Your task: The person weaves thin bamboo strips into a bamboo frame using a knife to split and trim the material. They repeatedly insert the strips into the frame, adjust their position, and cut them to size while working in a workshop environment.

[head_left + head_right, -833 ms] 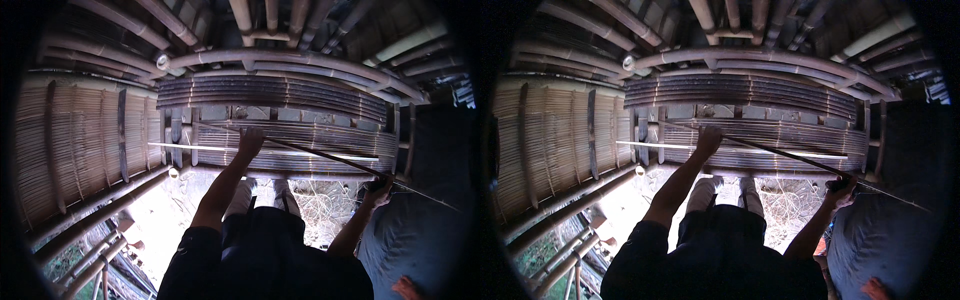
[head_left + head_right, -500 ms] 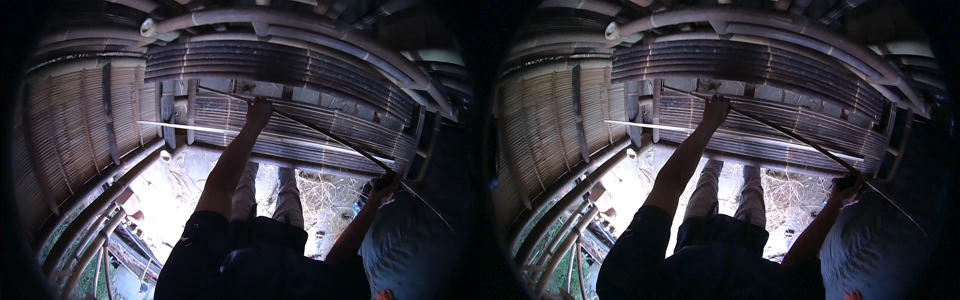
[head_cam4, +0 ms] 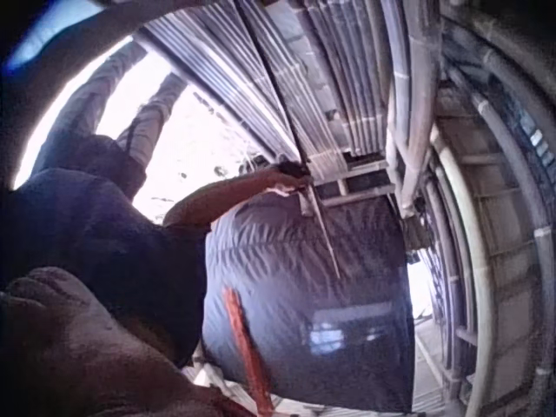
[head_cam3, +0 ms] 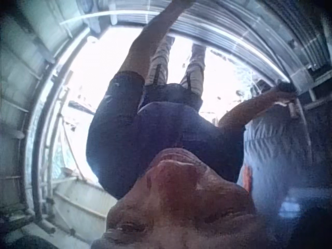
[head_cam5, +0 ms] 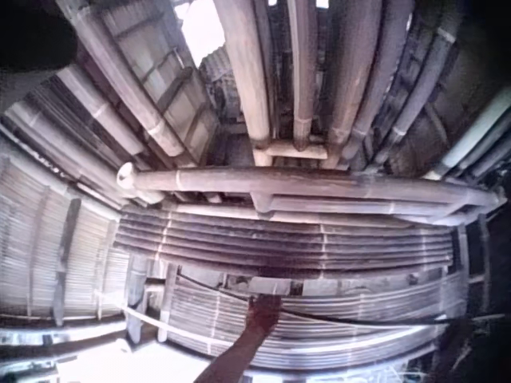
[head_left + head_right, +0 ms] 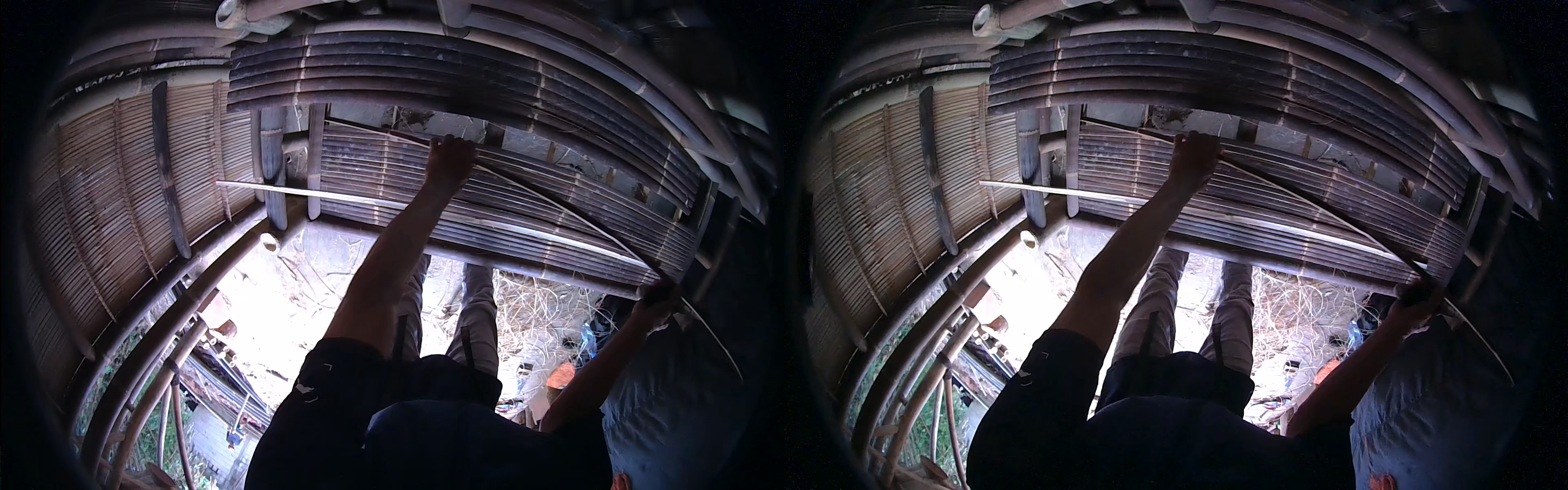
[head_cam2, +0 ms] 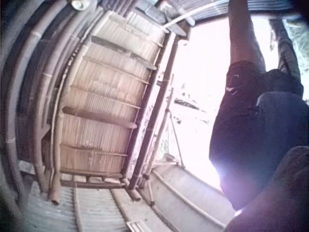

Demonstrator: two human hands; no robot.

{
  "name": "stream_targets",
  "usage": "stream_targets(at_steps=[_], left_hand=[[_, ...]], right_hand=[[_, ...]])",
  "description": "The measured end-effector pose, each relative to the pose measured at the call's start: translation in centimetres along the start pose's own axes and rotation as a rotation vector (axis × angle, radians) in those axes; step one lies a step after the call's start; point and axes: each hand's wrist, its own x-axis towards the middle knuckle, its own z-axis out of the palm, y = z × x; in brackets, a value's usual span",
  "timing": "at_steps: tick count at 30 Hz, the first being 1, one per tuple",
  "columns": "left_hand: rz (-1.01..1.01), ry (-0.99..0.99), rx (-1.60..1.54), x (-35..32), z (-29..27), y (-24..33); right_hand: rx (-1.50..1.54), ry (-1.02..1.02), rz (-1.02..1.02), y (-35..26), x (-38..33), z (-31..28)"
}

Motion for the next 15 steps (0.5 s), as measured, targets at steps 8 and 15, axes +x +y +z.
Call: stream_targets(at_steps=[8, 15], left_hand=[[-0.256, 0.318, 0.05, 0.7, 2.9, -2.5], [0.165, 0.134, -0.104, 3.5, 3.9, -6.8]], right_hand=[[0.174, -0.227, 0.042, 2.7, 5.3, 5.9], [0.062, -0.05, 0.068, 9.4, -1.7, 10.1]])
